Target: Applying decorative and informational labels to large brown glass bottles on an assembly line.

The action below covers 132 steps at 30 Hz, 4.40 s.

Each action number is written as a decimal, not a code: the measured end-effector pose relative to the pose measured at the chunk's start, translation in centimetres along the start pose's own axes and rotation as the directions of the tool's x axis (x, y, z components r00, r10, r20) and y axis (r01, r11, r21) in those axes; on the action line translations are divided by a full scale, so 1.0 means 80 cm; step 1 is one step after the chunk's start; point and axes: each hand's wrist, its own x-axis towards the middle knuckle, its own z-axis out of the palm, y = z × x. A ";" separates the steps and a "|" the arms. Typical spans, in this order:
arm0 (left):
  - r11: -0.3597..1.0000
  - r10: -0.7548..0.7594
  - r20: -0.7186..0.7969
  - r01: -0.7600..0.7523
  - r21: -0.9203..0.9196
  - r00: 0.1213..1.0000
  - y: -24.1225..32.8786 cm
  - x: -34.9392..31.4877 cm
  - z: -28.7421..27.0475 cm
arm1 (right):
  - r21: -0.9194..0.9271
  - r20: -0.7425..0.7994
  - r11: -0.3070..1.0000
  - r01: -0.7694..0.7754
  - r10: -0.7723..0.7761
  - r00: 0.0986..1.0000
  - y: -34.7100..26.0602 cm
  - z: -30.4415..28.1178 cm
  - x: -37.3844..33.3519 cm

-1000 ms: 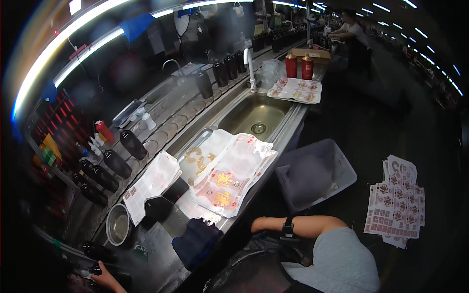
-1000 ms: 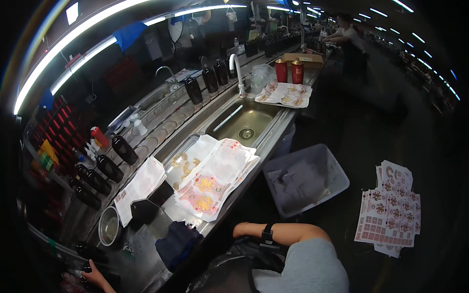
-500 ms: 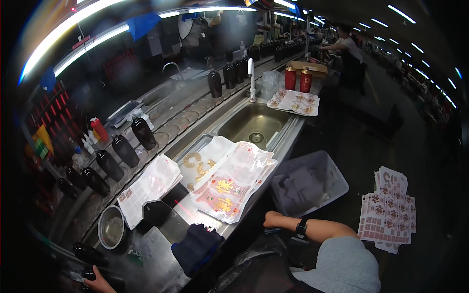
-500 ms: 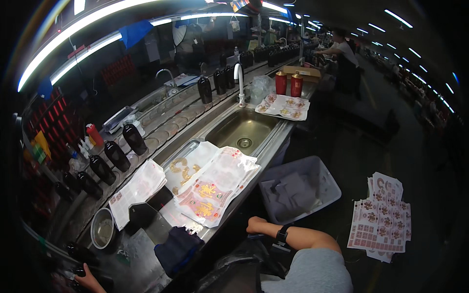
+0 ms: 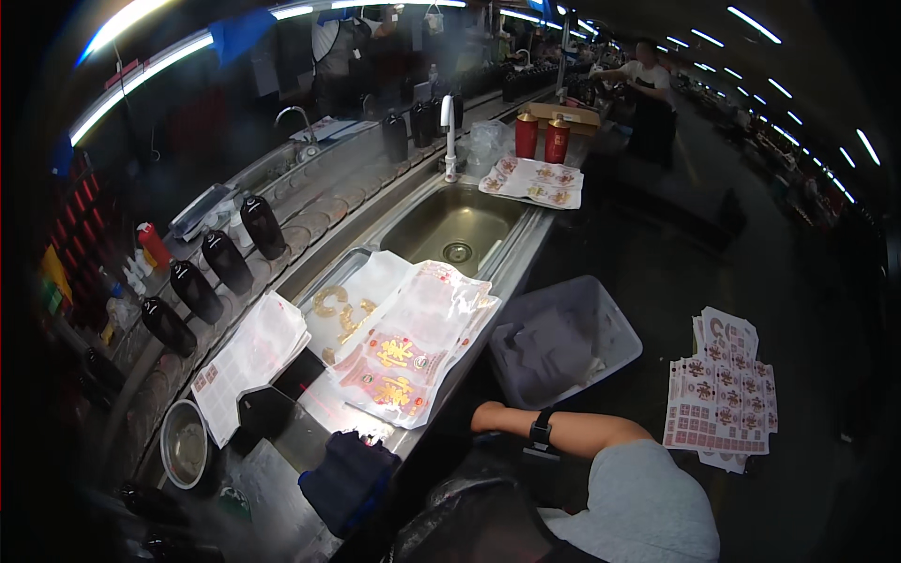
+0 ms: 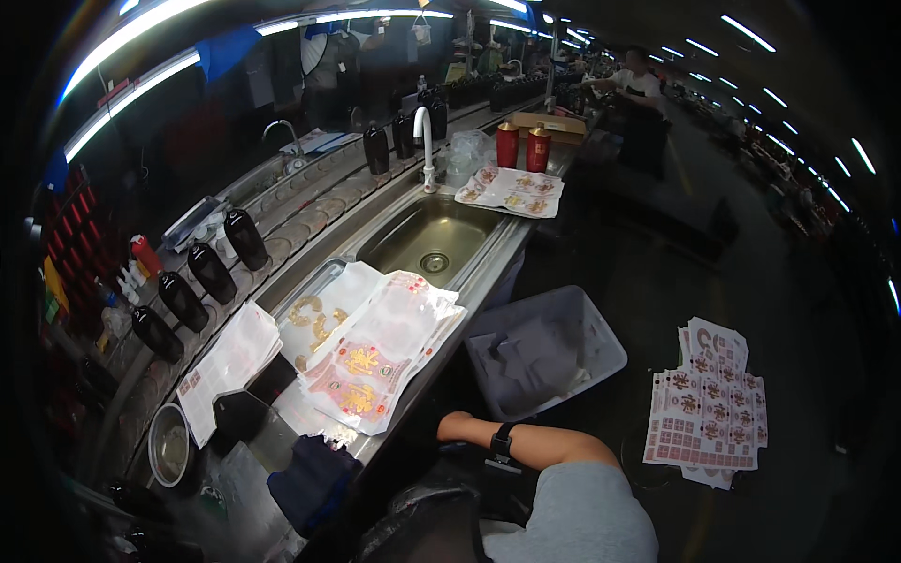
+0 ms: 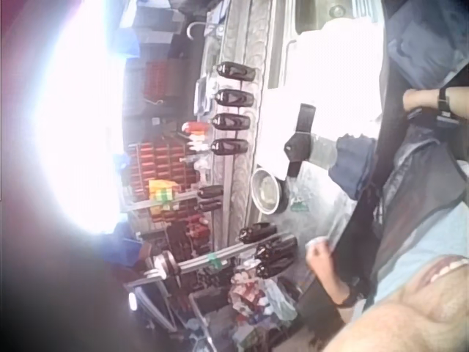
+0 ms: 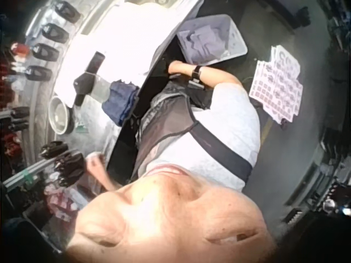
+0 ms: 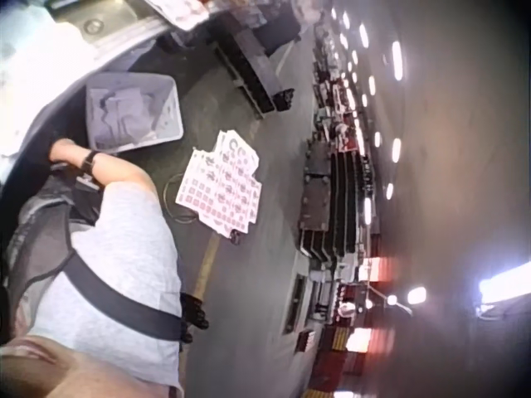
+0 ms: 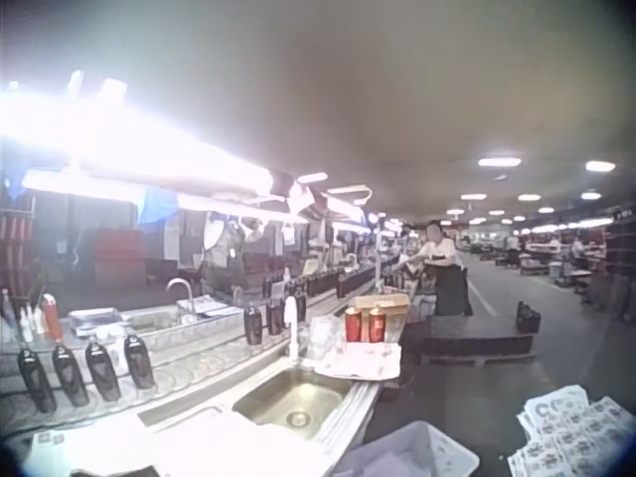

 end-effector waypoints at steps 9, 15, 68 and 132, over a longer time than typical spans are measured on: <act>0.856 -0.458 0.348 0.299 0.422 0.818 -0.052 -0.037 0.199 | -0.088 0.087 0.992 0.091 -0.083 0.993 0.044 0.050 0.006; 0.938 -0.339 0.365 0.281 0.204 0.867 -0.020 -0.018 0.223 | -0.094 -0.041 0.986 0.135 -0.139 0.989 -0.005 0.031 0.020; -0.015 -0.747 0.261 0.376 -0.926 0.612 -0.229 -0.131 0.230 | 0.371 -0.446 0.784 0.497 -0.320 0.836 0.031 -0.194 -0.137; 0.292 -0.227 -0.119 -0.049 -0.955 0.967 0.131 0.209 -0.065 | -0.154 -0.455 0.060 0.986 -0.890 -0.018 -0.332 -0.218 -0.194</act>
